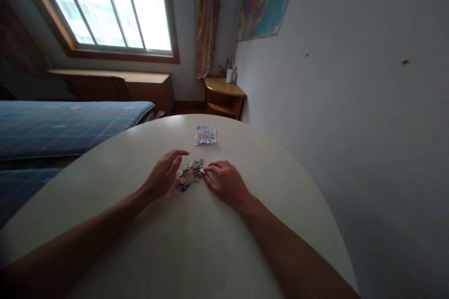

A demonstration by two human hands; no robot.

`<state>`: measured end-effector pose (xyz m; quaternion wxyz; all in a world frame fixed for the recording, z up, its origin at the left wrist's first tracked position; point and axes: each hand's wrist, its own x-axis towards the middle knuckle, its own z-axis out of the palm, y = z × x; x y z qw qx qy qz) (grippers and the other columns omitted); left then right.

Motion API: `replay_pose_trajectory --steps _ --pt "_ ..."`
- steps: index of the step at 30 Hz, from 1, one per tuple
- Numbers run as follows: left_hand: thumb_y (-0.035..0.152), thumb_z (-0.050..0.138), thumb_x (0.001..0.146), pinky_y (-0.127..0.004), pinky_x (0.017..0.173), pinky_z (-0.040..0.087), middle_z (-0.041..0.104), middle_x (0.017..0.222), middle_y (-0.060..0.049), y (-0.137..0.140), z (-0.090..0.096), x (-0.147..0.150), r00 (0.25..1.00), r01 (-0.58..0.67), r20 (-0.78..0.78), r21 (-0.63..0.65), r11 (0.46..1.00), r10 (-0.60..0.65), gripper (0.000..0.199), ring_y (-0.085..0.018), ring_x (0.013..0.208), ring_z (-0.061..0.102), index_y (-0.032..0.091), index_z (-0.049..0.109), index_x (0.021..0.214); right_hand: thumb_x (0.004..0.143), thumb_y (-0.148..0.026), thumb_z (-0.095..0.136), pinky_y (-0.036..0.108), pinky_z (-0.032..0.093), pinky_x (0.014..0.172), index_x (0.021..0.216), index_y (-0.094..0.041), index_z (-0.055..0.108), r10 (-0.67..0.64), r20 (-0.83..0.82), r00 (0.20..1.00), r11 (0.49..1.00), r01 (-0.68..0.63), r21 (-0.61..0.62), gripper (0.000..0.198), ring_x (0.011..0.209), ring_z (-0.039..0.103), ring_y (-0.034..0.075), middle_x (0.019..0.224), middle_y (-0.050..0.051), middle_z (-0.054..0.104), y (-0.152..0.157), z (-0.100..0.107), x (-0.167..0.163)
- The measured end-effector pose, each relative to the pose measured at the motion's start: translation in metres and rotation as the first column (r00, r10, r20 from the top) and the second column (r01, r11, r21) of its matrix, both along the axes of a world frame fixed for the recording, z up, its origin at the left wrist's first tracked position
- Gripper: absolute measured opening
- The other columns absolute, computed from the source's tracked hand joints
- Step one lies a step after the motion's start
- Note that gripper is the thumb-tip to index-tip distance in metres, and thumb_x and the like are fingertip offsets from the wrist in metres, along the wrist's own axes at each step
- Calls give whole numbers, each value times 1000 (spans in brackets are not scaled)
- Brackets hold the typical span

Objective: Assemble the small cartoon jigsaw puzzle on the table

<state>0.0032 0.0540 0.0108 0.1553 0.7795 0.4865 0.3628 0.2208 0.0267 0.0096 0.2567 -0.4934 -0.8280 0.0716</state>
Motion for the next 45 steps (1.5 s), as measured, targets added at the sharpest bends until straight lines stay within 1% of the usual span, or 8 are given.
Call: replay_pose_trajectory --steps 5,9,14,20,26,32,37,45 --pt "45 37 97 -51 115 27 50 144 -14 -11 -19 4 985 -38 -169 -81 996 24 49 -31 138 38 15 51 134 88 -29 62 35 43 100 106 -23 70 -11 -25 1000 1000 10 -8 21 108 59 20 113 6 68 0 1 0" --pt "48 30 101 -46 119 19 29 158 -12 -13 -22 13 904 83 -409 -115 990 -123 58 -26 147 20 15 33 149 88 -27 63 34 43 100 105 -23 69 -12 -28 1000 1000 12 -9 19 107 59 20 111 5 68 -1 1 -2" --pt "48 30 101 -43 120 17 24 159 -11 -7 -18 15 851 217 -464 -115 969 -246 60 -23 148 16 14 28 151 83 -24 66 35 44 95 98 -21 68 -14 -35 999 1000 14 3 15 102 59 21 104 6 70 -2 3 -1" --pt "44 38 101 -44 120 21 37 154 -8 -6 -18 11 880 284 -391 -27 959 -271 55 -23 145 27 19 33 149 80 -19 67 35 46 87 90 -21 69 -7 -82 997 1000 7 0 10 91 61 21 93 5 71 -2 3 2" --pt "29 53 95 -42 108 40 59 134 -8 -9 -11 11 918 331 -271 125 935 -289 39 -23 124 52 22 53 134 80 -19 68 34 46 85 87 -22 69 3 -145 989 1000 -3 1 8 89 62 21 90 4 71 -1 1 3" --pt "22 63 90 -41 100 44 66 123 -3 -8 -9 10 920 366 -218 185 912 -325 27 -21 113 58 31 66 116 78 -19 71 35 45 86 87 -23 70 70 -170 983 997 -72 -6 10 90 62 20 90 3 71 -1 2 4" --pt "19 64 88 -40 98 45 69 115 -2 -7 -12 8 932 343 -189 171 924 -311 17 -20 108 61 29 70 101 81 -18 69 34 45 86 87 -23 70 94 -239 967 994 -107 -39 8 90 63 19 91 3 71 -2 2 4" --pt "20 66 88 -40 92 47 71 108 -2 -4 -13 9 935 340 -166 170 925 -313 10 -22 101 63 26 70 96 80 -20 68 32 47 82 87 -21 70 88 -363 928 978 -149 -145 7 86 65 18 89 3 71 5 1 5"
